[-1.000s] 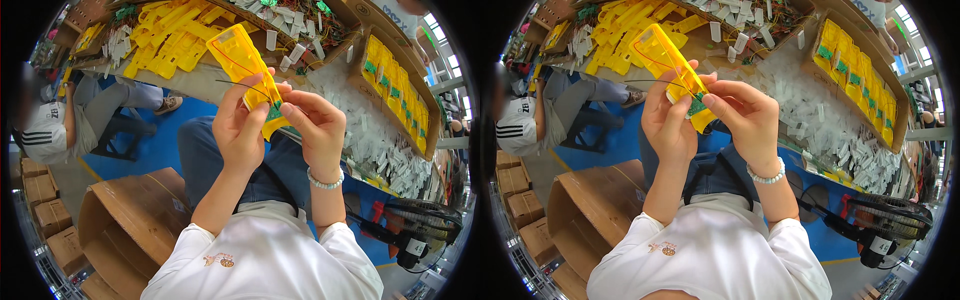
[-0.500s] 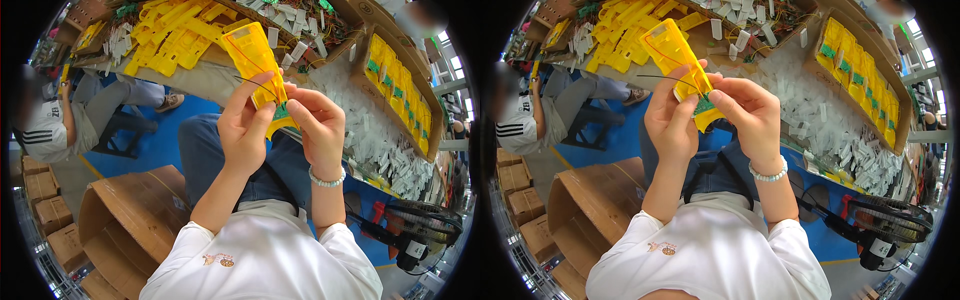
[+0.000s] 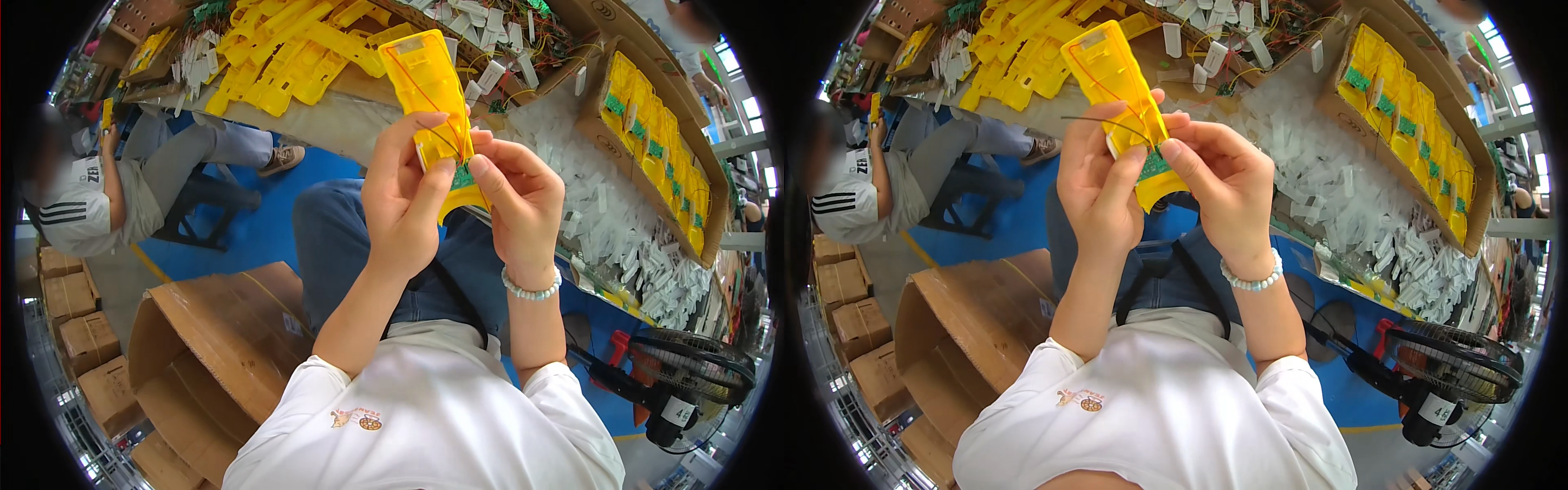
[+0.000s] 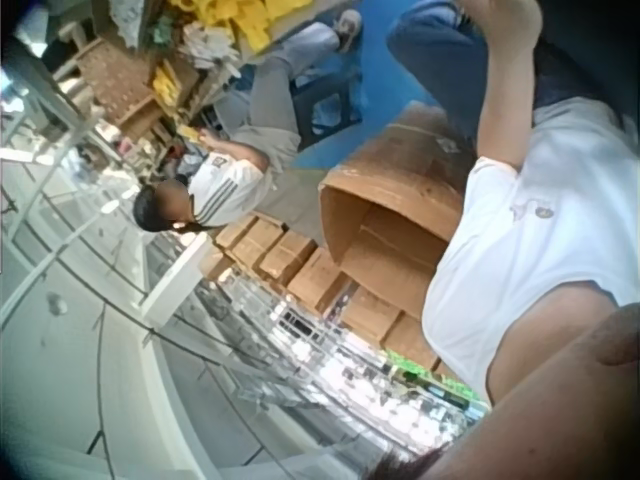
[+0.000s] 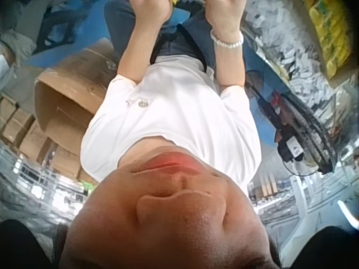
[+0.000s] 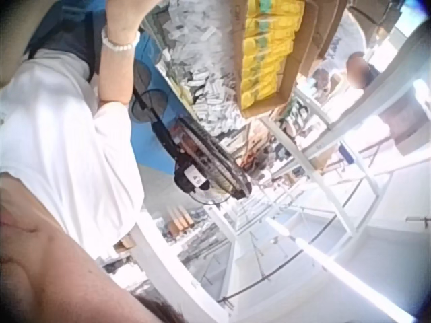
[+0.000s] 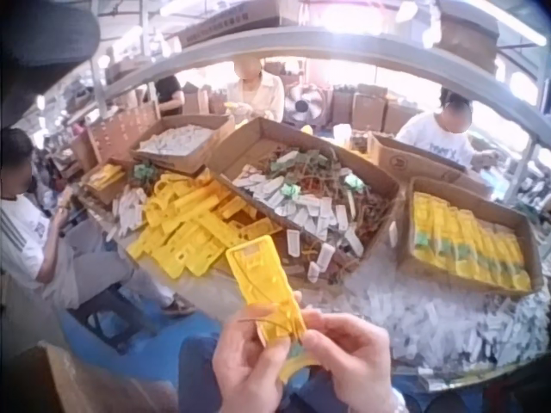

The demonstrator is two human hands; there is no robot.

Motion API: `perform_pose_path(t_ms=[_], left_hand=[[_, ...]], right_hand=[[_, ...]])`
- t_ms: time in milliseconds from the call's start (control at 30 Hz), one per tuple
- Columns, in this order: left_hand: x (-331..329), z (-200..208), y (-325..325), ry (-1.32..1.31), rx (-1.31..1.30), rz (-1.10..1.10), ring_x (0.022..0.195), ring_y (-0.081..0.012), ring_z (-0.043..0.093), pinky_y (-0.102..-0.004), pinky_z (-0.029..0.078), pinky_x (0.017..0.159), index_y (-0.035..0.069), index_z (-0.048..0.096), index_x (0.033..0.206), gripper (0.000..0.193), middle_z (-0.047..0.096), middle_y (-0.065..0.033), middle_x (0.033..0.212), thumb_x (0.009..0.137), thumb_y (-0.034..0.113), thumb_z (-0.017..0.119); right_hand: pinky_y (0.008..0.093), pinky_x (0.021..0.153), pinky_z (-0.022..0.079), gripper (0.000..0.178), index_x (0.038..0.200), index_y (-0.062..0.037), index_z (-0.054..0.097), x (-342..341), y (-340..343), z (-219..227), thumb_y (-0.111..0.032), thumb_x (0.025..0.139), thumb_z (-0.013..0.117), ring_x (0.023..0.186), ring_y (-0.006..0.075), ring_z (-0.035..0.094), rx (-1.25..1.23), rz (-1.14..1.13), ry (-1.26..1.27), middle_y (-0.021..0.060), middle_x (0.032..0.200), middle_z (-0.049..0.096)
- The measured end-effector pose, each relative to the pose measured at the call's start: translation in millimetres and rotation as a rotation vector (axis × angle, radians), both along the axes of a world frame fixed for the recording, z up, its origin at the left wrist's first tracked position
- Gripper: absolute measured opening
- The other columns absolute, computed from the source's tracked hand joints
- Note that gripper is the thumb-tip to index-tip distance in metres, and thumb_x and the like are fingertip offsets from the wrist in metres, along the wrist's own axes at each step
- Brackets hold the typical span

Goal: Assembling yellow plastic component housings with internal circuit boards and wiring at a factory workstation.

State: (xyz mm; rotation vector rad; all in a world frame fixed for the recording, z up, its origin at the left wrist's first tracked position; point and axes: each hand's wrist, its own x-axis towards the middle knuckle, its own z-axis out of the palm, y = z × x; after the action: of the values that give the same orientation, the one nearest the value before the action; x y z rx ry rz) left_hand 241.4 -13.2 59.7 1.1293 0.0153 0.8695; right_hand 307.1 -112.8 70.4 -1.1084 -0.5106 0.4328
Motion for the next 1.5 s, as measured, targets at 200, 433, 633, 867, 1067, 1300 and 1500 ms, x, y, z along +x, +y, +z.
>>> perform_pose_path(t_ms=[200, 433, 633, 867, 1067, 1300, 1500], left_hand=[[5, 8, 4, -0.031, -0.125, -0.116, 0.108, -0.04, 0.06, -0.0448, 0.049, 0.094, 0.004, 0.034, 0.131, 0.045, 0.05, -0.031, 0.125, 0.087, -0.002, 0.043], [4, 4, 8, -0.08, -0.378, -0.269, 0.115, -0.0425, 0.055, -0.0477, 0.047, 0.097, 0.008, 0.032, 0.139, 0.045, 0.045, -0.0298, 0.133, 0.094, 0.008, 0.042], [4, 3, 6, -0.093, -0.369, -0.204, 0.115, -0.0381, 0.055, -0.0447, 0.047, 0.097, 0.007, 0.034, 0.138, 0.045, 0.048, -0.0233, 0.131, 0.095, 0.005, 0.046], [2, -7, 3, -0.124, -0.119, -0.116, 0.115, -0.0295, 0.057, -0.0389, 0.044, 0.1, 0.004, 0.037, 0.135, 0.046, 0.052, -0.0184, 0.127, 0.093, 0.005, 0.054], [-2, -7, 9, -0.046, -0.041, -0.11, 0.114, -0.0263, 0.057, -0.0349, 0.045, 0.098, 0.001, 0.038, 0.136, 0.046, 0.053, -0.0186, 0.127, 0.094, 0.006, 0.054], [-8, 3, 23, 0.007, -0.403, -0.19, 0.111, -0.036, 0.057, -0.0481, 0.046, 0.098, 0.006, 0.034, 0.141, 0.045, 0.047, -0.0251, 0.133, 0.097, 0.011, 0.045], [-7, -6, 31, -0.165, -0.537, -0.314, 0.115, -0.0366, 0.055, -0.0516, 0.045, 0.099, 0.013, 0.034, 0.142, 0.042, 0.04, -0.0236, 0.139, 0.1, 0.015, 0.037]], right_hand=[[0.0212, 0.074, 0.051, 0.019, 0.102, 0.0062, 0.061, -1, 1, 0, -0.001, 0.085, 0.067, 0.084, 0.0105, 0.062, 0.01, -0.047, 0.041, 0.008, 0.093, 0.066], [0.0256, 0.076, 0.051, 0.021, 0.105, 0.0029, 0.059, -4, 5, 1, -0.001, 0.085, 0.066, 0.091, 0.0115, 0.06, 0.008, -0.055, 0.031, 0.0073, 0.102, 0.061], [0.0292, 0.083, 0.052, 0.023, 0.104, 0.0017, 0.059, -6, 1, 4, 0.004, 0.082, 0.065, 0.104, 0.0158, 0.056, -0.118, -0.089, -0.339, 0.0095, 0.114, 0.053], [0.0298, 0.075, 0.054, 0.021, 0.098, 0.0017, 0.061, -9, 6, 0, 0.003, 0.079, 0.069, 0.1, 0.0176, 0.059, -0.192, -0.192, -0.466, 0.0093, 0.111, 0.054], [0.0295, 0.079, 0.053, 0.018, 0.094, 0.0007, 0.061, -8, 8, -3, 0.003, 0.078, 0.069, 0.106, 0.019, 0.057, -0.156, -0.104, -0.393, 0.0092, 0.113, 0.053], [0.0378, 0.092, 0.046, 0.025, 0.087, -0.0034, 0.065, 4, -10, 2, -0.002, 0.066, 0.078, 0.119, 0.0239, 0.05, -0.136, 0.175, -0.487, 0.0102, 0.122, 0.051], [0.0394, 0.094, 0.044, 0.04, 0.092, -0.002, 0.068, 12, -26, 14, -0.021, 0.06, 0.084, 0.117, 0.0275, 0.052, -0.148, 0.331, -0.585, 0.0145, 0.125, 0.054]])
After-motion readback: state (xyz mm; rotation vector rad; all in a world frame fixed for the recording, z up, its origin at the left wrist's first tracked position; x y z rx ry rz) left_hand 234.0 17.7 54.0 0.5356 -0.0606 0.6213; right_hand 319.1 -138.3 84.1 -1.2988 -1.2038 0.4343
